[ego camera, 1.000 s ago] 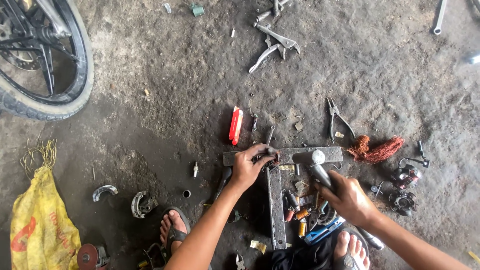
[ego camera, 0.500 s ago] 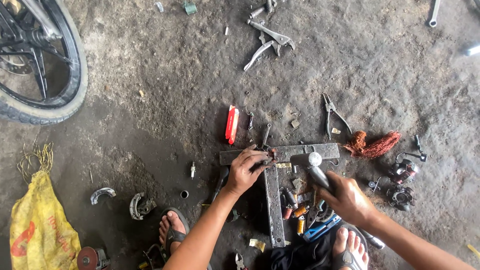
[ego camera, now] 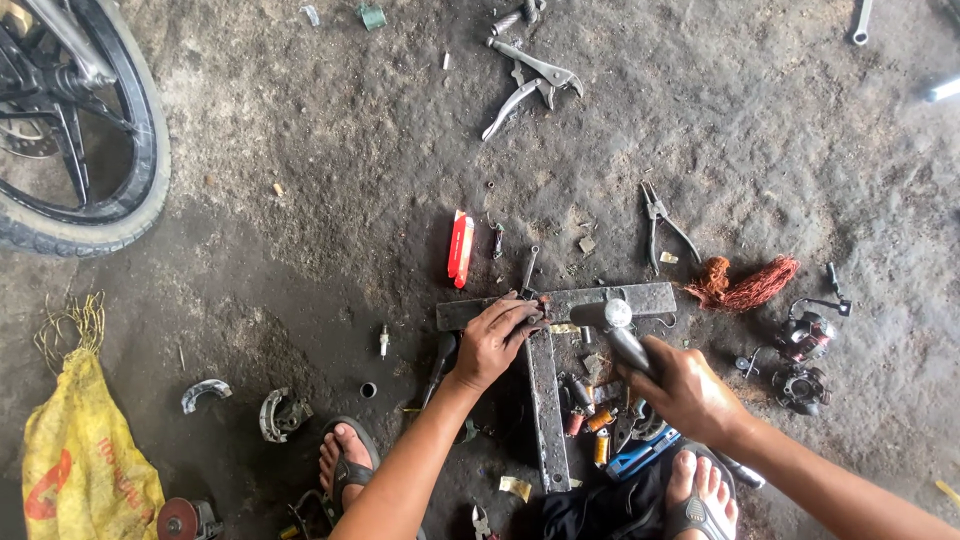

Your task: Dismantling and repairing motorcycle engine or brake components using various tools.

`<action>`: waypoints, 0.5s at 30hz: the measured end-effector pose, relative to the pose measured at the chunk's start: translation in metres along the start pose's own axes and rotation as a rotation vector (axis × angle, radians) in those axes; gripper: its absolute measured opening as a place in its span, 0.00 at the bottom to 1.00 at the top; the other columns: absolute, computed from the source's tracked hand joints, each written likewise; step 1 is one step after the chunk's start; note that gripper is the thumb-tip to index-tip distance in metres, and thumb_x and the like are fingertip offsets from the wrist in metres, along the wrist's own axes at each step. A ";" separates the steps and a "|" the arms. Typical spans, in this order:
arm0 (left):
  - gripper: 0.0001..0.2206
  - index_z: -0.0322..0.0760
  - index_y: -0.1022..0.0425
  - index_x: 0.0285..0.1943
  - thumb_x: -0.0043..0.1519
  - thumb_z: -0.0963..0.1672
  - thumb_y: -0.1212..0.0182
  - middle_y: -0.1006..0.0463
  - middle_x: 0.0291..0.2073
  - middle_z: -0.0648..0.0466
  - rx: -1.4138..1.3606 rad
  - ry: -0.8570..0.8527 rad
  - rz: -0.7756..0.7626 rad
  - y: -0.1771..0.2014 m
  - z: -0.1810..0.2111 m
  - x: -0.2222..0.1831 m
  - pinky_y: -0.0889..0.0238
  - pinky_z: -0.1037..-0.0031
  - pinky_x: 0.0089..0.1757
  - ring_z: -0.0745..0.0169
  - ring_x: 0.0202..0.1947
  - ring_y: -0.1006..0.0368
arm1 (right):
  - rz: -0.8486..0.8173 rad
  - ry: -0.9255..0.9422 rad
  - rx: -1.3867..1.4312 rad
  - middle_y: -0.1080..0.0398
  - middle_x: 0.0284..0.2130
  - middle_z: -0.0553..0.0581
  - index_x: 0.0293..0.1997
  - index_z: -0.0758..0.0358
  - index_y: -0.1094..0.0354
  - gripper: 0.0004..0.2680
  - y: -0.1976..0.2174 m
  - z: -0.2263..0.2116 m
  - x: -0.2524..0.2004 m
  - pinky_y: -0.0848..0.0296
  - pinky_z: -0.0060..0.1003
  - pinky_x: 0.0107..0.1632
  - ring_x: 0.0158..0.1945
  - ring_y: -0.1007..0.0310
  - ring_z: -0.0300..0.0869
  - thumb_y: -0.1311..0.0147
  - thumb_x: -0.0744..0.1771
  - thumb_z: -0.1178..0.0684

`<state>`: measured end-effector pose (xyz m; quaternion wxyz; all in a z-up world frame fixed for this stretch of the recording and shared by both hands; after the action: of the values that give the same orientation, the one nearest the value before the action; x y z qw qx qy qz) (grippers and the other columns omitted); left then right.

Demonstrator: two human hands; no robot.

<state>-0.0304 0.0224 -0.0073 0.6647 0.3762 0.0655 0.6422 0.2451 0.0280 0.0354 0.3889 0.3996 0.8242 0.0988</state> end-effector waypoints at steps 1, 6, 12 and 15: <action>0.13 0.33 0.22 0.51 0.59 0.39 0.30 0.18 0.47 0.51 0.000 0.000 -0.002 0.000 -0.001 0.000 0.28 0.62 0.58 0.51 0.50 0.20 | 0.000 -0.001 0.002 0.22 0.24 0.61 0.45 0.63 0.31 0.09 0.001 -0.002 0.000 0.24 0.46 0.33 0.23 0.23 0.46 0.45 0.65 0.50; 0.12 0.31 0.23 0.51 0.59 0.39 0.32 0.18 0.51 0.48 0.078 -0.149 -0.031 0.001 0.001 0.005 0.31 0.59 0.60 0.49 0.53 0.21 | 0.020 0.140 0.024 0.22 0.24 0.59 0.43 0.63 0.32 0.08 0.002 -0.013 0.002 0.23 0.46 0.31 0.23 0.22 0.46 0.46 0.65 0.51; 0.14 0.27 0.24 0.56 0.63 0.39 0.36 0.19 0.55 0.45 0.100 -0.158 -0.036 -0.011 -0.014 -0.004 0.33 0.57 0.62 0.48 0.57 0.22 | 0.032 0.255 -0.065 0.24 0.22 0.63 0.42 0.63 0.34 0.09 0.004 -0.052 -0.005 0.24 0.47 0.29 0.22 0.22 0.48 0.43 0.64 0.51; 0.14 0.27 0.24 0.58 0.64 0.40 0.41 0.20 0.55 0.43 0.169 -0.167 -0.064 -0.007 -0.001 0.003 0.34 0.56 0.62 0.47 0.56 0.22 | -0.031 0.192 -0.130 0.25 0.20 0.61 0.42 0.60 0.37 0.09 -0.004 -0.055 -0.004 0.24 0.47 0.28 0.21 0.22 0.48 0.44 0.65 0.50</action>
<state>-0.0244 0.0264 -0.0109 0.6537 0.4807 0.0759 0.5795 0.2048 0.0309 0.0731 0.3347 0.3495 0.8556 0.1836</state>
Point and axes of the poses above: each hand's wrist, its own x-axis towards the middle knuckle, its own y-axis out of the back of the hand, z = x × y, the point moved 3 cm from there along x, towards the middle knuckle
